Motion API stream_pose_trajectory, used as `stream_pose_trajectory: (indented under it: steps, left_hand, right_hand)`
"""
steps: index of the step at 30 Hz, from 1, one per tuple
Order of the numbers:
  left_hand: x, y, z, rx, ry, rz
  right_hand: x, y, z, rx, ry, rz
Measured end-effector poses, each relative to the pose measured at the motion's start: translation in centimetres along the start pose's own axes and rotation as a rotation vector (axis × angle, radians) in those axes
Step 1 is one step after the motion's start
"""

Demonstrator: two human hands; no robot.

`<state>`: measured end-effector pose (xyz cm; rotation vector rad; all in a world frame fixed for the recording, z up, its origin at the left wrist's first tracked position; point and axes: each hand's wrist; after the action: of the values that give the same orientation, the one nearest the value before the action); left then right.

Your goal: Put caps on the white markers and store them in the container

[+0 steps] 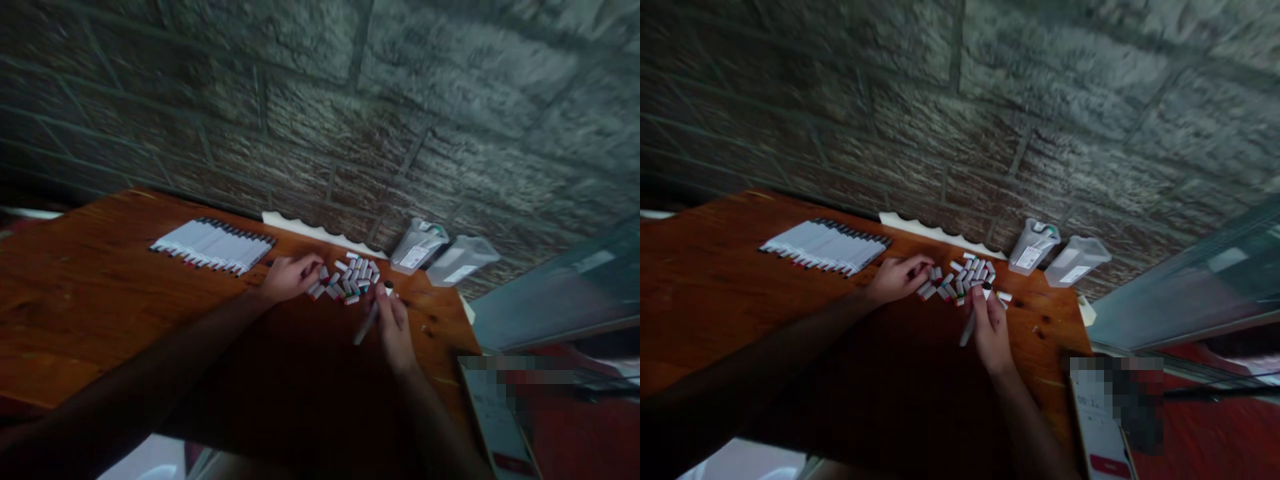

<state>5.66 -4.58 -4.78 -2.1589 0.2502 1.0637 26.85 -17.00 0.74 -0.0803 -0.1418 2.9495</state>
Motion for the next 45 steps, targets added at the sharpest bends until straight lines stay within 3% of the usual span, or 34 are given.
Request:
stream_pose_trajectory:
  steps: [5, 10, 14, 17, 20, 22, 25, 27, 32, 38, 42, 45]
  left_hand:
    - [-0.1, 0.0, 0.6, -0.029, -0.042, 0.011]
    - [-0.3, -0.2, 1.0, -0.056, -0.026, 0.03]
    - [-0.1, -0.4, 0.9, -0.041, -0.004, 0.047]
    - [0.0, -0.4, 0.8, -0.042, 0.009, 0.039]
    - [0.0, -0.4, 0.5, -0.058, -0.006, 0.049]
    - [-0.1, -0.4, 0.1, -0.08, -0.034, 0.084]
    - [-0.5, -0.6, -0.3, -0.133, -0.121, 0.119]
    - [-1.1, -0.8, -0.2, -0.167, -0.241, 0.087]
    - [-3.1, -0.4, 1.1, -0.376, -0.57, 0.065]
    - [-4.3, 0.0, 1.8, -0.49, -0.692, 0.192]
    - [-4.2, -0.4, 1.8, -0.524, -0.632, 0.31]
    - [-3.9, -0.6, 1.9, -0.517, -0.408, 0.323]
  right_hand:
    - [-2.6, -2.0, 2.0, -0.179, 0.074, -0.329]
    - [-9.0, -8.2, 6.9, -0.356, 0.27, -0.615]
    - [-12.7, -13.4, 9.1, -0.341, 0.732, -0.735]
    - [-13.1, -15.4, 8.6, -0.258, 0.957, -0.613]
    - [-12.2, -15.6, 7.1, -0.225, 1.016, -0.478]
    - [-11.2, -14.6, 5.8, -0.303, 1.021, -0.503]
    - [-9.4, -11.4, 3.3, -0.54, 1.002, -0.614]
    - [-8.0, -8.7, 1.1, -0.585, 0.955, -0.529]
    - [-5.4, -3.8, -3.1, -0.493, 0.816, -0.398]
    - [-5.0, -3.7, -3.2, -0.347, 0.713, -0.338]
    - [-4.9, -3.8, -3.2, -0.197, 0.784, -0.133]
    - [-4.6, -3.6, -3.0, -0.065, 0.896, 0.042]
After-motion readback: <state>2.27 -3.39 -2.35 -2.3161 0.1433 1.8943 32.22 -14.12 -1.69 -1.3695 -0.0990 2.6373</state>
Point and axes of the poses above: each hand's wrist, its own y-axis away from the middle knuckle, its own x-axis out of the palm, z = x × y, and after that the axes turned 2 degrees about z, right-handed
